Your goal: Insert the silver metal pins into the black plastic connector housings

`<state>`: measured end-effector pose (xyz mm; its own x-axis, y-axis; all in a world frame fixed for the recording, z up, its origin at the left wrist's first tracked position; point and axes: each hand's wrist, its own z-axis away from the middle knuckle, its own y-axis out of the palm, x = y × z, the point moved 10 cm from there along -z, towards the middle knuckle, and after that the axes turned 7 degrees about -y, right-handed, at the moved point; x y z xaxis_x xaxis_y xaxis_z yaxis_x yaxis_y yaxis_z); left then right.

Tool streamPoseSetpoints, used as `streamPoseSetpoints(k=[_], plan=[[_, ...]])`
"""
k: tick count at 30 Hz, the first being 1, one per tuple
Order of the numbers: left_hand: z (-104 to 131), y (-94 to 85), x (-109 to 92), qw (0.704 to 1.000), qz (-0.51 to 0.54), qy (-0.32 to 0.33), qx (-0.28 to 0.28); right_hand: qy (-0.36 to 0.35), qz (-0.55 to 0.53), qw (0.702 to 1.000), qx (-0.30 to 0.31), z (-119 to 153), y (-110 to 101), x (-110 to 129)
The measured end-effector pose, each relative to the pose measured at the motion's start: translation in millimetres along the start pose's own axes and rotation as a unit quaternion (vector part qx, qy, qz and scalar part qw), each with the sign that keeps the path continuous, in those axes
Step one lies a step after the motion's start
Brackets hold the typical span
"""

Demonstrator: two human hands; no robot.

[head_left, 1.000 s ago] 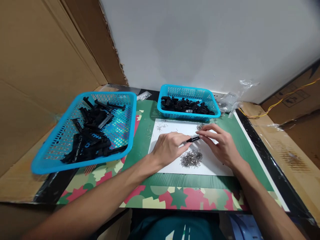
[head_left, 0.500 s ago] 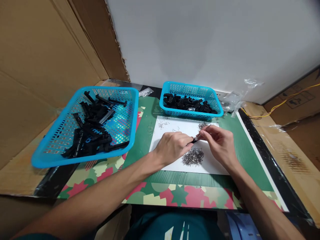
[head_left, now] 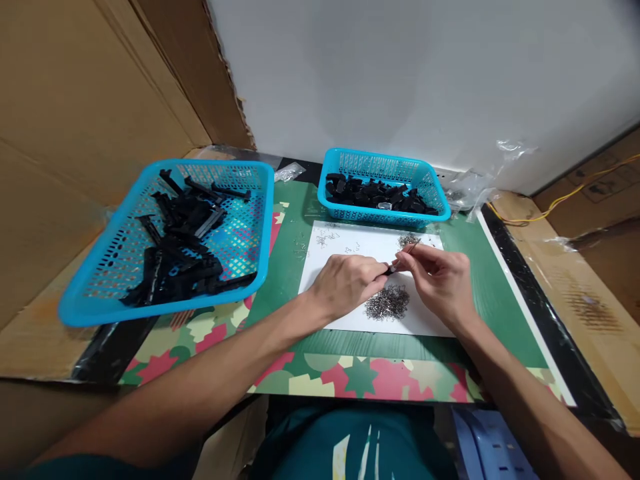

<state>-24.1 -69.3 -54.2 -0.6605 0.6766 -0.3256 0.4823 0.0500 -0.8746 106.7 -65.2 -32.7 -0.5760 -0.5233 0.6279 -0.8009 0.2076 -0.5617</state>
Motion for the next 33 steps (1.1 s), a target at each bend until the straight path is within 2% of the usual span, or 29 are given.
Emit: streamPoseSetpoints(k=[3,8,12,14,17,21,24,26,28,30,33], plan=[[-1,-0.9,1,1.000,0.007,-0.008,0.005,-0.020,0.020,1.000,0.008,1,2,5],[-2,-0.2,10,0.999,0.033,-0.037,0.016,-0.065,0.034,0.997,-0.013,1,5,17],[0,-7.3,13,0.996,0.074,-0.050,-0.014,-0.017,-0.022,0.999,-0.045,1,5,7],[2,-19.1,17,0.991,0.091,-0.065,-0.069,0.006,-0.067,0.993,-0.098,0,-5,-2],[4,-34.8,20,0.986,0.078,-0.077,-0.123,0.030,-0.107,0.980,-0.162,1,-26,-15],[-7,-69.3,21,0.979,0.030,-0.099,-0.178,0.011,-0.086,0.974,-0.209,1,-52,-18],[-30,-95.3,31,0.973,-0.044,-0.172,-0.148,-0.012,-0.069,0.976,-0.205,0,-56,-14],[-49,-111.3,42,0.960,-0.115,-0.234,-0.106,-0.043,-0.051,0.981,-0.180,-2,-49,-8],[-68,-127.3,49,0.942,-0.191,-0.264,-0.079,-0.084,-0.023,0.984,-0.156,-2,-42,0],[-87,-134.6,58,0.927,-0.244,-0.284,-0.043,-0.124,0.005,0.982,-0.143,-2,-35,8],[-111,-133.6,69,0.923,-0.265,-0.279,-0.008,-0.158,0.025,0.977,-0.140,-1,-31,14]])
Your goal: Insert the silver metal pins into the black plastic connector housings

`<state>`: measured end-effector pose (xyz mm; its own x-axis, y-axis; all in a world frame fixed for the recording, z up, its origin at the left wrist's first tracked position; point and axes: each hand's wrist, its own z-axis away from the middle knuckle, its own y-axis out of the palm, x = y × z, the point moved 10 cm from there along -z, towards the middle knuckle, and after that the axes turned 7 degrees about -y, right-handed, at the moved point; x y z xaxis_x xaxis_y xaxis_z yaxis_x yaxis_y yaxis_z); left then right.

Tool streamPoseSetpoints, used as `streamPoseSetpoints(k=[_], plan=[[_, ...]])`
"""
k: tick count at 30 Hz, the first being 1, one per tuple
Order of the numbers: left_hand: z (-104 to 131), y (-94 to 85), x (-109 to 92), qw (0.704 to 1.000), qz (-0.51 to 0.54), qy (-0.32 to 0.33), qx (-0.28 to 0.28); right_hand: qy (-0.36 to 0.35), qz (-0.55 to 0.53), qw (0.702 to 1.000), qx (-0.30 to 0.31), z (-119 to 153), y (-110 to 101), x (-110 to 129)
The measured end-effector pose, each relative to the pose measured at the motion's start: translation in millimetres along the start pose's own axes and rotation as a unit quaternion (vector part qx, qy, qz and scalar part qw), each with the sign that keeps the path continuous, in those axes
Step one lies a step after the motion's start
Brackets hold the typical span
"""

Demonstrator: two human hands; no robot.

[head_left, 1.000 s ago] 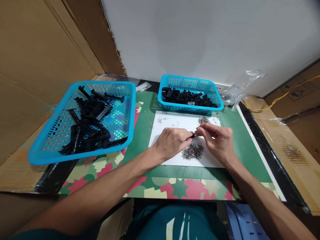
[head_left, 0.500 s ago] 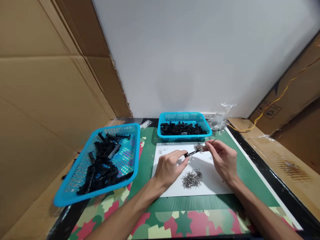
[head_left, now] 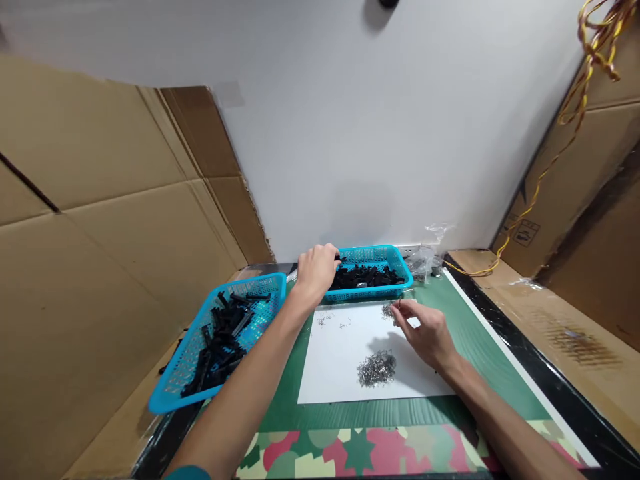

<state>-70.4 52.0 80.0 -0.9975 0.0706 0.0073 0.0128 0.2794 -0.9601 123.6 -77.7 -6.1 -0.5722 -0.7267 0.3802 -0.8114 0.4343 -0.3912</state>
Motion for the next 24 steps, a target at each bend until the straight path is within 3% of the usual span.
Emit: streamPoseSetpoints(k=[4,9,15,20,24], plan=[[-16,20.4,-9,0.998,-0.019,0.039,0.038,-0.010,0.005,1.000,0.004,-1,1,0],[-13,41.7,-13,0.995,-0.027,0.068,0.067,-0.012,0.017,1.000,0.007,-4,-1,0],[-2,40.4,-5,0.995,-0.007,0.075,0.063,-0.010,0.032,0.999,0.037,-4,1,2],[6,13.0,34,0.999,0.004,0.022,0.033,-0.001,0.057,0.997,0.056,1,4,-4],[12,-6.0,100,0.997,-0.026,-0.049,0.045,0.016,0.077,0.993,0.083,6,6,-12]])
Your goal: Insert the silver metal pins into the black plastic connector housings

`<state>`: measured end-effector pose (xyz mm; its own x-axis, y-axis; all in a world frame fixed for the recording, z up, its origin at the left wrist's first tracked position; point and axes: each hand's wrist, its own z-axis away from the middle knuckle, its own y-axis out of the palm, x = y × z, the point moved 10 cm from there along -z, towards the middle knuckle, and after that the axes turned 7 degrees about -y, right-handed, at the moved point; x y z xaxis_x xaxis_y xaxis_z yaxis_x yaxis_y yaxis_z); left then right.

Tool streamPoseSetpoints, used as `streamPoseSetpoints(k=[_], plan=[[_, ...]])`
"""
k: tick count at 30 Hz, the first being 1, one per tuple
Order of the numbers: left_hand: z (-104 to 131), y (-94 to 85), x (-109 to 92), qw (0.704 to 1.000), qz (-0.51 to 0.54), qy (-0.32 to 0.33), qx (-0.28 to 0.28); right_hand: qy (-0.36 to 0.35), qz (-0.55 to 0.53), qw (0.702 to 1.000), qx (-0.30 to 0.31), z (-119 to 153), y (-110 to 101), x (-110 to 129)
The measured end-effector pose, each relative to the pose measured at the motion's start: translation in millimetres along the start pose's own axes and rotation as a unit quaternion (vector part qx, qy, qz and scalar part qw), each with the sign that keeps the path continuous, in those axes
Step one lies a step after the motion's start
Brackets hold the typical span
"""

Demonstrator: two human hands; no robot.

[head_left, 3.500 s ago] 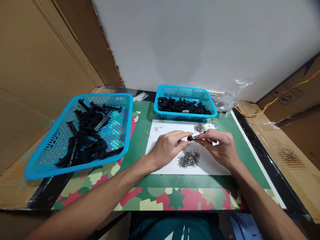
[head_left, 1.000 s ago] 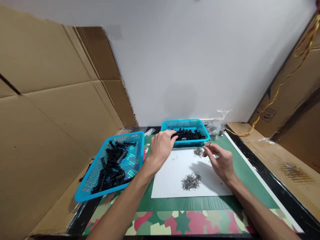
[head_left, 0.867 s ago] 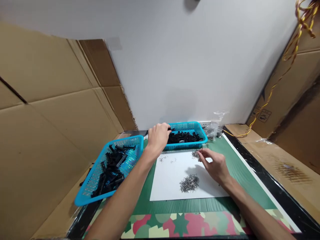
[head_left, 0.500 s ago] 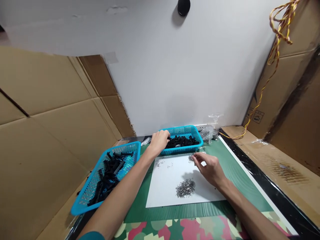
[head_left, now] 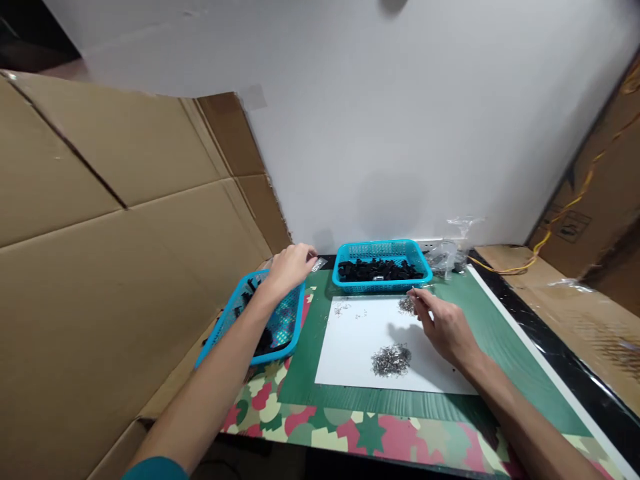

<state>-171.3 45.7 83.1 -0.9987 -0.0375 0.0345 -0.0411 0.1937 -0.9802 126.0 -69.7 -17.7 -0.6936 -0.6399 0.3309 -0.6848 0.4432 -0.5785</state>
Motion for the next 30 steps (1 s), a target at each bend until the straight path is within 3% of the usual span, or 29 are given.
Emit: streamPoseSetpoints(k=[4,6,8,14,19,25,30], plan=[[9,2.1,73,0.996,-0.041,-0.061,0.040,0.040,0.001,0.999,0.027,4,4,-13],[16,11.0,98,0.994,-0.058,-0.077,0.058,0.059,-0.004,0.998,0.034,6,5,-19],[24,25.7,110,0.992,-0.071,-0.080,0.073,0.062,-0.009,0.998,0.031,6,4,-23],[29,76.2,100,0.991,-0.084,-0.060,0.088,0.085,-0.031,0.996,-0.005,6,-6,-42],[12,99.8,88,0.987,-0.102,-0.047,0.111,0.160,-0.013,0.987,0.003,12,-8,-72],[1,99.0,86,0.984,-0.131,-0.039,0.117,0.222,0.012,0.964,0.145,24,12,-99],[10,74.3,89,0.982,-0.157,-0.036,0.102,0.236,-0.029,0.959,0.154,25,18,-100]])
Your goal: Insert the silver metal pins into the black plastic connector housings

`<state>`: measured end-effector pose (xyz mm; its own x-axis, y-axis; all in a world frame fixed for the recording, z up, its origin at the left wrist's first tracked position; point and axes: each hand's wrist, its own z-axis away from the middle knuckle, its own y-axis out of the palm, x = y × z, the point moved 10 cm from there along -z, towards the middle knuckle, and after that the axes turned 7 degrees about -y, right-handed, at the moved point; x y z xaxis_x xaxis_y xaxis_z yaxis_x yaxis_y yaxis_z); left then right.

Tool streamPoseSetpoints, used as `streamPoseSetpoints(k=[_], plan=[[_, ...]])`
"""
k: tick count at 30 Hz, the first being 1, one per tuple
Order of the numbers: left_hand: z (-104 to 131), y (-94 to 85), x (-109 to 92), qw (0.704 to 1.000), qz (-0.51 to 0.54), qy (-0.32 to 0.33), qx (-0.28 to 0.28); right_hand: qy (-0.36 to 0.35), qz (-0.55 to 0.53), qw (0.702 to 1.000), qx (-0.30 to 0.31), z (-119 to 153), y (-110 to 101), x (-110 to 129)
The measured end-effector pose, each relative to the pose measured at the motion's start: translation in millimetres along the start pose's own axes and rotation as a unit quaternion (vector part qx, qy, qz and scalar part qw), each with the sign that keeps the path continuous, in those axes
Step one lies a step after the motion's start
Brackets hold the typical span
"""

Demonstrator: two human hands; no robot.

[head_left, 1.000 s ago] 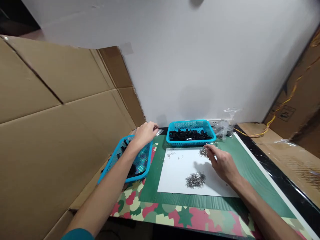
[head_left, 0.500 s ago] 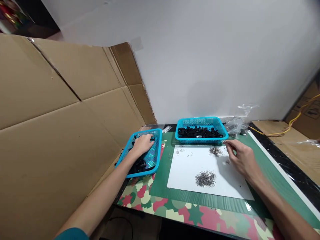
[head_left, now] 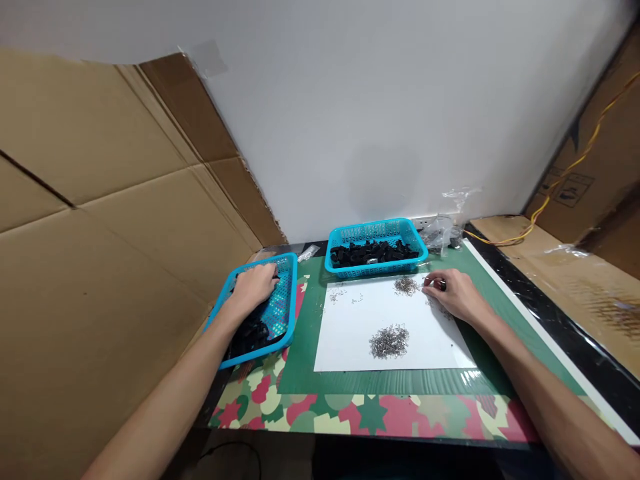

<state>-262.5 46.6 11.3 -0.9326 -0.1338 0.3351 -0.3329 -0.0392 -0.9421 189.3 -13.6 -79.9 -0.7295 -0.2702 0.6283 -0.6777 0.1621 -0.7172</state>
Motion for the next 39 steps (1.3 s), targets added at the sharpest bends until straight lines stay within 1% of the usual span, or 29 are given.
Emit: streamPoseSetpoints(k=[2,4,5,7,9,10,11,12,14,16,17,19,20,22,25,28,29,31,35,37,39], plan=[[11,-14.8,6,1.000,-0.008,-0.011,-0.017,0.001,-0.004,1.000,-0.002,-1,1,-1],[23,-34.7,10,0.998,-0.007,-0.029,-0.049,0.003,-0.009,1.000,-0.005,-3,2,-1],[31,-47.9,12,0.996,0.006,-0.047,-0.080,0.004,-0.014,1.000,-0.006,-3,3,-2],[46,-71.3,9,0.987,0.050,-0.063,-0.138,0.007,-0.021,1.000,-0.010,-4,4,-2],[59,-85.5,-1,0.976,0.120,-0.067,-0.170,0.015,-0.026,0.999,-0.019,-5,4,-3],[65,-91.0,-9,0.967,0.166,-0.054,-0.187,0.022,-0.026,0.999,-0.025,-5,4,-4],[70,-94.4,-21,0.954,0.226,-0.027,-0.197,0.028,-0.026,0.999,-0.032,-5,4,-5],[75,-96.7,-35,0.935,0.294,0.016,-0.199,0.033,-0.024,0.998,-0.036,-5,4,-7],[82,-93.8,-71,0.888,0.418,0.111,-0.157,0.039,-0.019,0.998,-0.039,-5,6,-8],[89,-88.6,-106,0.847,0.489,0.176,-0.114,0.037,-0.014,0.999,-0.037,-4,7,-9],[93,-85.2,-123,0.832,0.508,0.203,-0.091,0.034,-0.012,0.999,-0.035,-4,7,-8],[100,-77.0,-157,0.816,0.514,0.260,-0.043,0.027,-0.010,0.999,-0.029,-4,7,-8],[104,-72.8,-171,0.810,0.513,0.283,-0.026,0.023,-0.009,0.999,-0.026,-4,6,-7],[108,-63.6,-191,0.797,0.519,0.308,-0.008,0.017,-0.008,1.000,-0.022,-5,4,-7],[110,-44.6,-205,0.774,0.551,0.312,0.015,0.015,-0.005,0.999,-0.034,-7,-3,-9],[113,-20.5,-210,0.749,0.589,0.299,0.054,0.035,-0.010,0.999,-0.036,-8,-8,-12],[114,-13.7,-210,0.744,0.597,0.293,0.064,0.044,-0.015,0.999,-0.029,-8,-7,-12],[117,-5.3,-210,0.747,0.593,0.292,0.068,0.054,-0.020,0.998,-0.008,-8,-4,-11],[125,-6.4,-212,0.757,0.570,0.313,0.059,0.054,-0.013,0.998,0.004,-6,-2,-8],[128,-9.4,-213,0.754,0.573,0.317,0.060,0.054,-0.021,0.998,0.006,-5,-2,-9],[132,-12.7,-216,0.743,0.581,0.326,0.061,0.055,-0.033,0.998,0.013,-4,-2,-11]])
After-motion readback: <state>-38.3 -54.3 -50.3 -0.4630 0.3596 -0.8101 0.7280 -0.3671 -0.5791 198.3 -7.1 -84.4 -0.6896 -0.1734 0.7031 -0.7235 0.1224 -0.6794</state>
